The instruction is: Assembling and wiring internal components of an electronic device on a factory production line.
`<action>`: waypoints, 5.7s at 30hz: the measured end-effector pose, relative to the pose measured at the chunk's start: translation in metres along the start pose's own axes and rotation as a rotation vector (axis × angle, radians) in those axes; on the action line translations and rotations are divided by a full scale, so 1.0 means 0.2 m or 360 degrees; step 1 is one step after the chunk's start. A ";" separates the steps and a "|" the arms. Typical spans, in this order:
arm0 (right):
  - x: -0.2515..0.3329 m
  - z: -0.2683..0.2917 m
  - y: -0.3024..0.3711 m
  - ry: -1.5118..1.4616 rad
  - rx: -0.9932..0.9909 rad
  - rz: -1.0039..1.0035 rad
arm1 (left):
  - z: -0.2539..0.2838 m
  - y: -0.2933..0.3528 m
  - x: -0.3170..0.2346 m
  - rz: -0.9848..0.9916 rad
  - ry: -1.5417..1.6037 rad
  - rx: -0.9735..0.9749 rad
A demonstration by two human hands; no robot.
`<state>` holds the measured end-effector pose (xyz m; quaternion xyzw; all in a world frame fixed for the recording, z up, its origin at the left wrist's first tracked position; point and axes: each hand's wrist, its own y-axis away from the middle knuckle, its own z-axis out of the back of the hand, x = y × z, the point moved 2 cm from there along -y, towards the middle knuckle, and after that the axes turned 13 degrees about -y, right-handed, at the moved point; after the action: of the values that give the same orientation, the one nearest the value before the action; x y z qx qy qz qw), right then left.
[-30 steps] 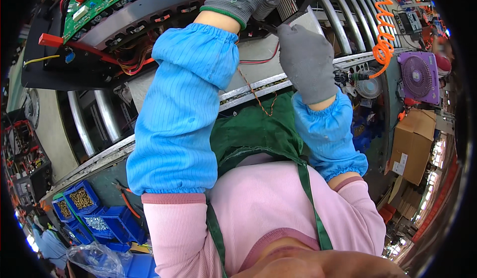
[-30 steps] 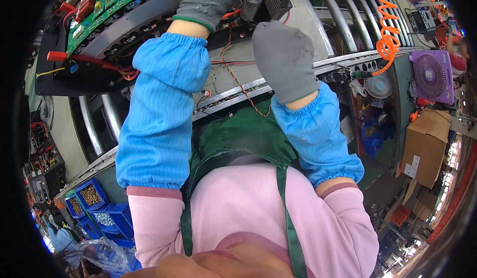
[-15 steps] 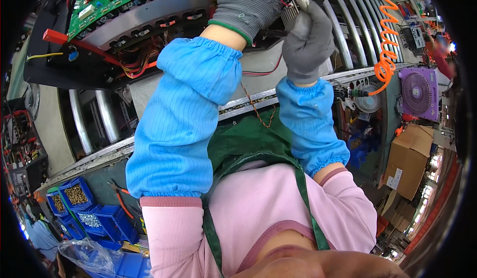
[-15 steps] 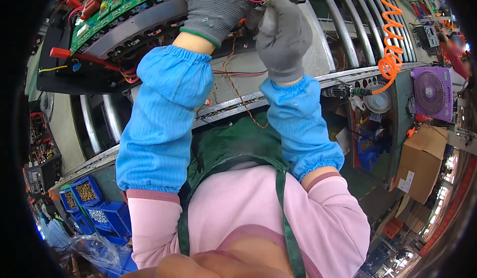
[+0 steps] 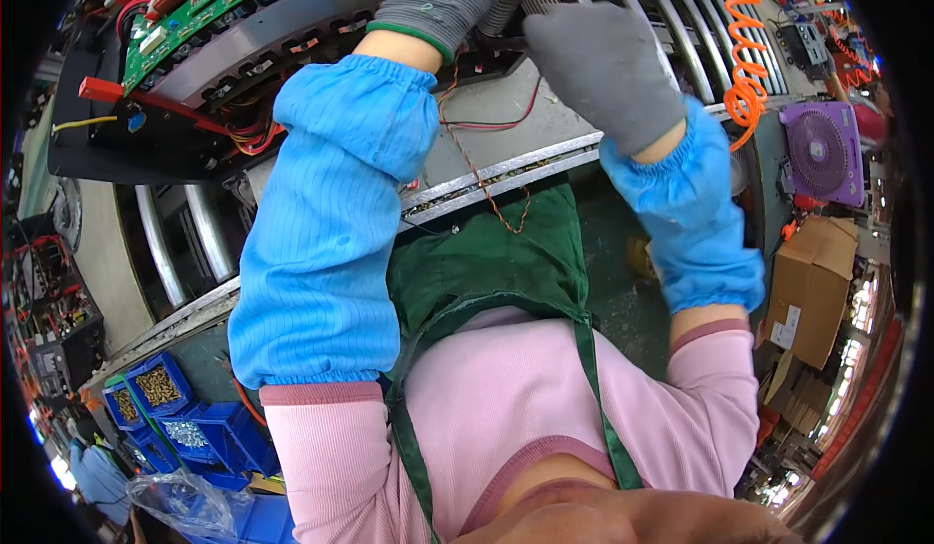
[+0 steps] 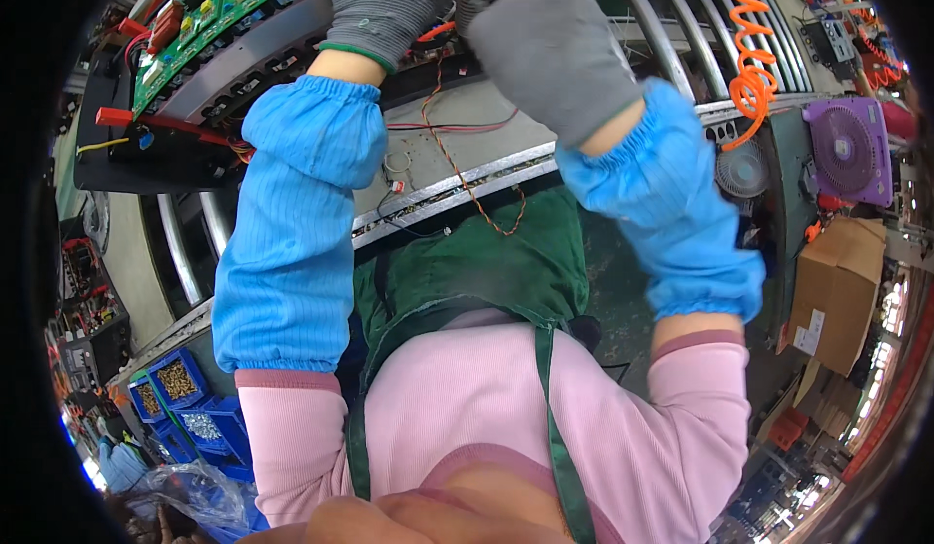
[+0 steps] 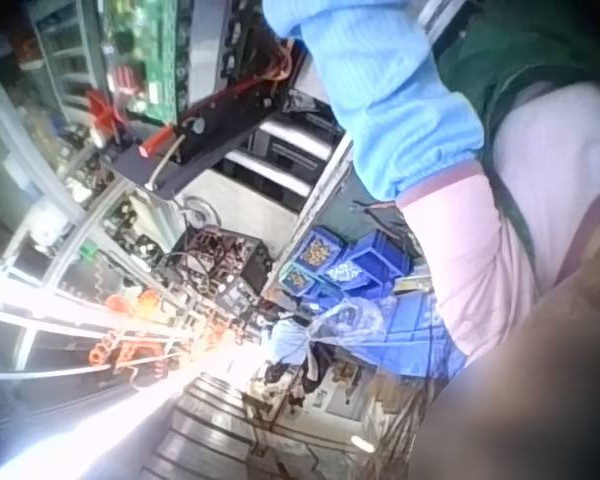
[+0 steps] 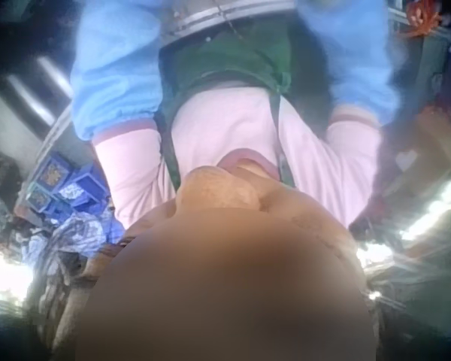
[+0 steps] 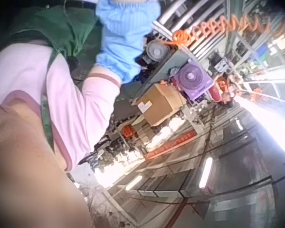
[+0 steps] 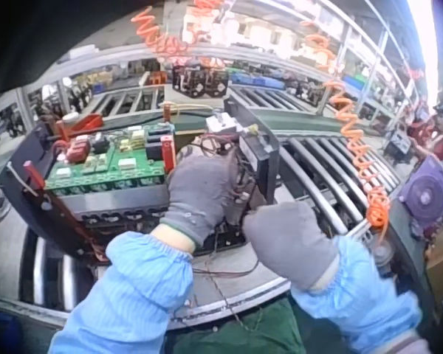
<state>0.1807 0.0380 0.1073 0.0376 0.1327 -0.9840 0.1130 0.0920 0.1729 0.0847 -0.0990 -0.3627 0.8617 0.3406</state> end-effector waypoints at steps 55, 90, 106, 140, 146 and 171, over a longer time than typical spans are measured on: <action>0.20 -0.73 0.65 -0.3158 -0.0299 -0.2039 | 0.07 0.00 -0.03 0.0048 -0.0126 0.0042; 0.08 -0.72 0.64 -0.3533 -0.0307 -0.1802 | -0.02 0.02 -0.06 0.0084 0.0118 -0.0188; -0.04 -0.39 0.48 -0.3755 0.0010 -0.1951 | -0.01 0.01 -0.03 0.0060 0.0155 -0.0287; 0.16 -0.47 0.69 -0.2539 -0.0684 -0.0940 | -0.01 0.02 -0.03 0.0042 -0.0134 0.0001; 0.16 -0.58 0.72 -0.2518 -0.0687 -0.0896 | 0.03 0.01 -0.02 -0.0066 -0.0237 0.0074; -0.05 -0.10 -0.08 -0.1666 -0.0022 -0.0896 | 0.31 0.21 0.03 -0.0114 -0.0142 -0.0085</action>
<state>0.1880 0.0609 0.0929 -0.4900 0.0707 -0.8629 -0.1018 0.0395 0.1219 0.1001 -0.0566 -0.4038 0.8425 0.3521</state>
